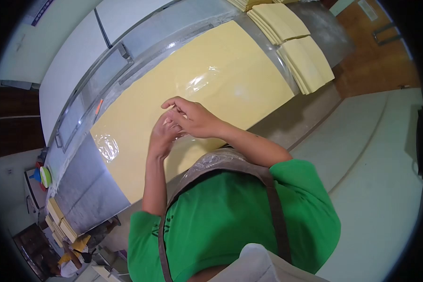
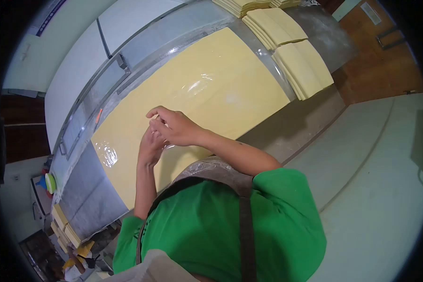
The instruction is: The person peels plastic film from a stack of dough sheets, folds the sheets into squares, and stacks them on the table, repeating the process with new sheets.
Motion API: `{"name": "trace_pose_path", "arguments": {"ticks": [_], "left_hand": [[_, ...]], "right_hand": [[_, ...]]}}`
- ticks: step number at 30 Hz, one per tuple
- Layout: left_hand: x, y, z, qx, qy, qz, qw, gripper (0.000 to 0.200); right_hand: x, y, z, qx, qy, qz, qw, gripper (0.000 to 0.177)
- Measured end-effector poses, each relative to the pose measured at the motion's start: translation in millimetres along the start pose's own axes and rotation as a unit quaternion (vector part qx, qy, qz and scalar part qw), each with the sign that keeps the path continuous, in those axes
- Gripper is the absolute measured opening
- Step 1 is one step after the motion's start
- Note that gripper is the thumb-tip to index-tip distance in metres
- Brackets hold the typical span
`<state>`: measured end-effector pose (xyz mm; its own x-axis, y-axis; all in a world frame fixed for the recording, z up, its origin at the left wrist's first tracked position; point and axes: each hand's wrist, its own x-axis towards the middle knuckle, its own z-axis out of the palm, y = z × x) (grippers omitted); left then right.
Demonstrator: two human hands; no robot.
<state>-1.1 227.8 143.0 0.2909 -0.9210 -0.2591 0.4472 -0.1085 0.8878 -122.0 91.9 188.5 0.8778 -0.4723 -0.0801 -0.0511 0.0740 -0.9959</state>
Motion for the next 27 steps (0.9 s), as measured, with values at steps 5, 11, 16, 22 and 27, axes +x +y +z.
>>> {"name": "trace_pose_path", "arguments": {"ticks": [5, 11, 16, 22, 27], "left_hand": [[-85.5, -40.3, -147.4, 0.077, 0.212, -0.090, 0.970, 0.054], [-165.0, -60.7, -264.7, 0.039, 0.306, -0.127, 0.943, 0.054], [-217.2, -58.3, -289.9, 0.017, 0.406, -0.112, 0.907, 0.056], [-267.5, -69.7, -311.9, 0.022, 0.421, -0.152, 0.894, 0.044], [-277.6, -79.2, -295.5, 0.030, 0.502, -0.124, 0.855, 0.051]], "right_hand": [[8.5, 76.5, -55.2, -0.409, 0.228, -0.254, 0.846, 0.026], [-24.1, 178.4, -161.0, -0.588, 0.285, 0.168, 0.738, 0.075], [-43.8, 209.5, -179.8, -0.572, 0.332, 0.162, 0.733, 0.078], [-29.0, 223.5, -179.0, -0.586, 0.326, 0.121, 0.732, 0.036], [-27.2, 195.4, -151.2, -0.590, 0.330, 0.060, 0.734, 0.020]]}}
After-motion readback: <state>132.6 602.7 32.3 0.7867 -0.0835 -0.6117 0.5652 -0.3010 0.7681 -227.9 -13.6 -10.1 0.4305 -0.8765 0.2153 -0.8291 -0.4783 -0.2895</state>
